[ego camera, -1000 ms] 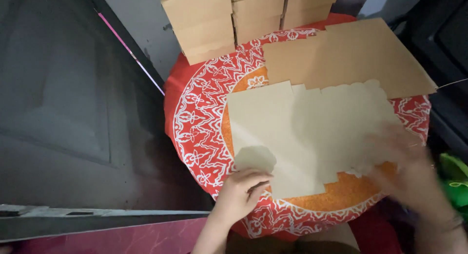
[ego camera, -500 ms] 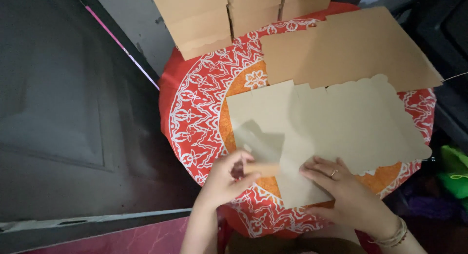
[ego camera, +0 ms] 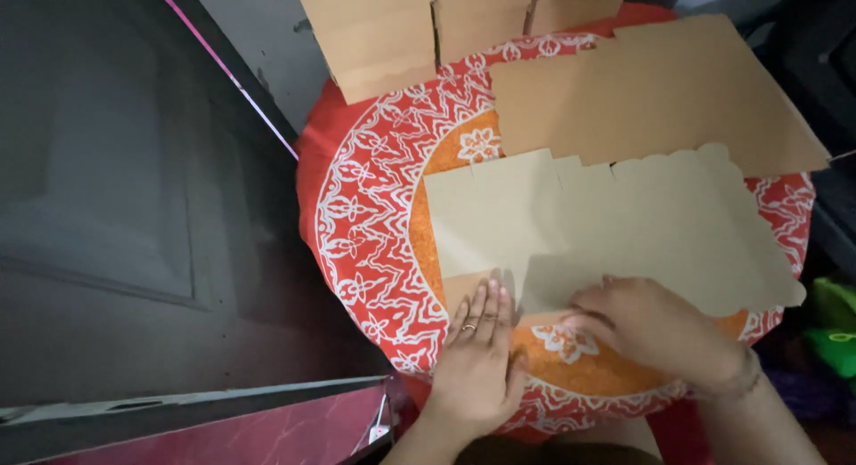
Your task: Folding flat cardboard templates into small boxes.
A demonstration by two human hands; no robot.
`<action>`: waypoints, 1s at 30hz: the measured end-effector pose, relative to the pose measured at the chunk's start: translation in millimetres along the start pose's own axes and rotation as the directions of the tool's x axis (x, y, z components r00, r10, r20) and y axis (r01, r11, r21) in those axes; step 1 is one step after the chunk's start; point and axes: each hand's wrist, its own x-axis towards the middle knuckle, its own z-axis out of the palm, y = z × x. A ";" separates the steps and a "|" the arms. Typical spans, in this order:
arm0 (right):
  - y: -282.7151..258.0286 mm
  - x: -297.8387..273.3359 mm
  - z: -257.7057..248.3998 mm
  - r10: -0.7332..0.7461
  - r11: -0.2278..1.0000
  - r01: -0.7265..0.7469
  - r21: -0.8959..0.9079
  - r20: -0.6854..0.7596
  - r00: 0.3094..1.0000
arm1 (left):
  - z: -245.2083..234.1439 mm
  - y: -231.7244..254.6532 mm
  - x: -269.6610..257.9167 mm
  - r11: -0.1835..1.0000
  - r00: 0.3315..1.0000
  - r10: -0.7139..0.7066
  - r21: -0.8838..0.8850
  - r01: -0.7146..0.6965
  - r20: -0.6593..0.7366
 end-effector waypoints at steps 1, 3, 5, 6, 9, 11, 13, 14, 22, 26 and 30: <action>4.3 8.8 -3.9 -0.016 0.998 0.016 -0.053 0.007 1.000 | 1.1 0.8 -0.3 1.000 1.000 -0.023 0.008 0.023 -0.016; -5.4 22.1 -16.8 0.052 0.999 -0.052 0.007 -0.044 0.998 | 0.5 1.4 -0.3 1.000 0.999 -0.020 -0.013 0.020 -0.039; 0.2 36.2 -11.1 0.122 0.991 -0.116 0.071 -0.087 0.989 | -3.0 2.7 0.2 0.999 0.998 -0.020 -0.036 0.018 -0.059; 10.1 42.8 2.6 0.046 0.999 -0.040 0.029 -0.260 0.965 | -6.4 3.9 -0.8 1.000 0.999 0.012 -0.011 -0.013 -0.036; 20.9 47.2 62.2 -0.080 0.994 0.029 -0.109 -0.504 0.860 | -7.5 6.7 -2.5 0.997 0.998 0.057 0.062 -0.055 -0.032; 3.2 34.7 91.1 -0.130 0.981 0.021 -0.192 -0.578 0.806 | -7.0 7.3 -1.8 0.992 0.996 0.073 0.110 -0.067 -0.053; -32.3 8.8 105.1 -0.123 0.991 0.073 -0.113 -0.530 0.839 | -6.7 9.8 -1.1 0.995 0.999 0.034 0.091 -0.035 0.016; -43.7 3.0 98.5 -0.115 0.992 0.068 -0.107 -0.528 0.841 | -7.7 11.4 -0.7 0.995 0.999 0.035 0.087 -0.037 0.024; -56.9 -27.1 100.7 -0.034 0.876 -0.206 -0.435 -0.484 0.875 | 1.7 17.0 -9.0 0.968 0.998 -0.064 0.244 0.066 -0.014; -66.7 -30.8 101.0 0.058 0.859 -0.299 -0.415 -0.503 0.862 | 1.5 17.2 -16.0 0.934 0.998 -0.055 0.351 0.062 -0.029; -75.1 -27.0 85.7 -0.021 0.934 -0.179 -0.310 -0.547 0.837 | 5.3 16.9 -13.2 0.749 0.996 -0.017 0.659 0.071 -0.088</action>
